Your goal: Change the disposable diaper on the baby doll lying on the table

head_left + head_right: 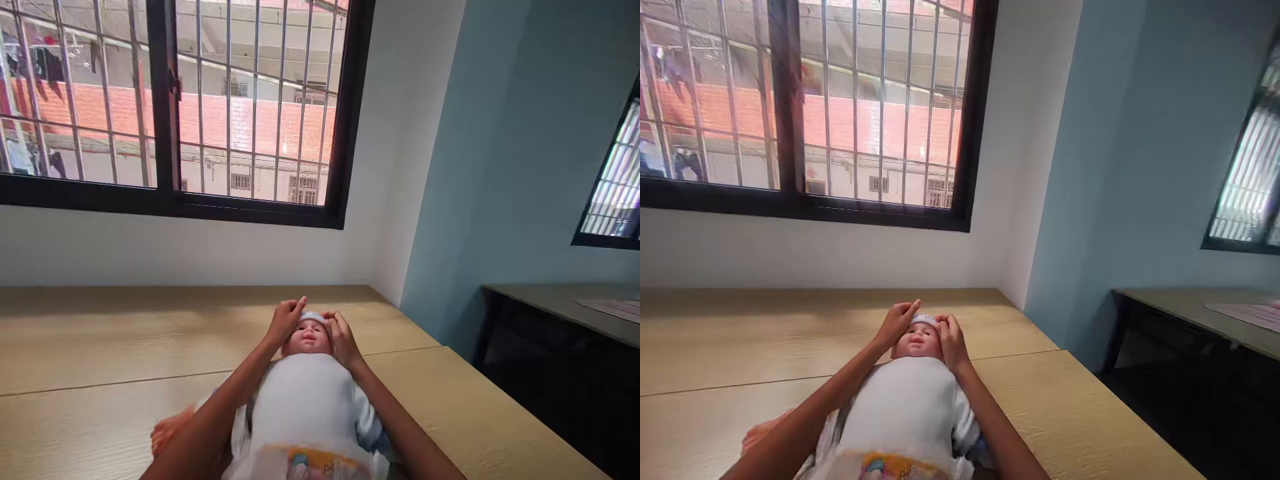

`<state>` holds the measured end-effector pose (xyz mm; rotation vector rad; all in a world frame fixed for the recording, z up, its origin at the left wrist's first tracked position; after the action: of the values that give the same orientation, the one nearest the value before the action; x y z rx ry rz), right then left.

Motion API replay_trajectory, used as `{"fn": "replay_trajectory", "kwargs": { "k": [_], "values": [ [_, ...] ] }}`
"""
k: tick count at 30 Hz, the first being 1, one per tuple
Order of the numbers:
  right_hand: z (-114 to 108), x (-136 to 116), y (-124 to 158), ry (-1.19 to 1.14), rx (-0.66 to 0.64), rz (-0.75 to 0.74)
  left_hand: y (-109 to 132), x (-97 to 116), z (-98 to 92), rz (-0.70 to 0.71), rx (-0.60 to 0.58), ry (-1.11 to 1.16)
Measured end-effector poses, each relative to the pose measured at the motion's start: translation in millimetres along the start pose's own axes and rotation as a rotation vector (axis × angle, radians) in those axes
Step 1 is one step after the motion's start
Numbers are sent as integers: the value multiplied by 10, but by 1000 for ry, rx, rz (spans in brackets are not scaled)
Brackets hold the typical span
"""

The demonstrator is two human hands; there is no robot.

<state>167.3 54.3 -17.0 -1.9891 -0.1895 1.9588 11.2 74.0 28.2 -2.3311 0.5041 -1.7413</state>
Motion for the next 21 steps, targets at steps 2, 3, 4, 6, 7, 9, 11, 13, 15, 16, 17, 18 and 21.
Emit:
{"fn": "replay_trajectory", "kwargs": {
  "k": [2, 3, 4, 6, 7, 9, 11, 13, 15, 16, 17, 18, 21],
  "values": [
    [3, -17, 10, 5, -5, -3, 20, 26, 15, -12, -47, 21],
    [2, -27, 13, 9, -5, -6, 29, 40, 21, -16, -75, 31],
    [0, -39, 14, 14, -2, -10, 38, 53, 25, -20, -105, 41],
    [-6, -68, 12, 26, 11, -24, 52, 77, 28, -24, -178, 60],
    [-11, -84, 10, 34, 21, -32, 55, 87, 25, -24, -214, 67],
    [-20, -119, 7, 50, 40, -49, 57, 102, 15, -23, -285, 78],
    [-24, -155, 11, 71, 52, -67, 57, 115, 6, -18, -347, 80],
    [-21, -192, 22, 94, 53, -89, 62, 135, -1, -7, -397, 75],
    [-5, -228, 37, 120, 37, -117, 70, 168, -13, 13, -424, 65],
    [8, -244, 46, 134, 25, -131, 74, 189, -20, 26, -429, 59],
    [21, -258, 54, 148, 11, -146, 77, 210, -28, 42, -433, 53],
    [35, -270, 63, 162, -3, -159, 79, 231, -35, 57, -436, 45],
    [58, -312, 88, 211, -30, -203, 79, 288, -38, 105, -460, 8]
  ]
}}
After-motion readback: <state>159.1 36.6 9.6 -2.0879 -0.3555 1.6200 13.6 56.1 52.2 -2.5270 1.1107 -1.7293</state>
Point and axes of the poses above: each hand's wrist, its own y-axis away from the middle knuckle, its own z-axis out of the palm, x = y × z, the point moved 8 cm from there along -y, towards the middle knuckle, and after that the axes turned 1 degree about -x, right-handed, at the moved point
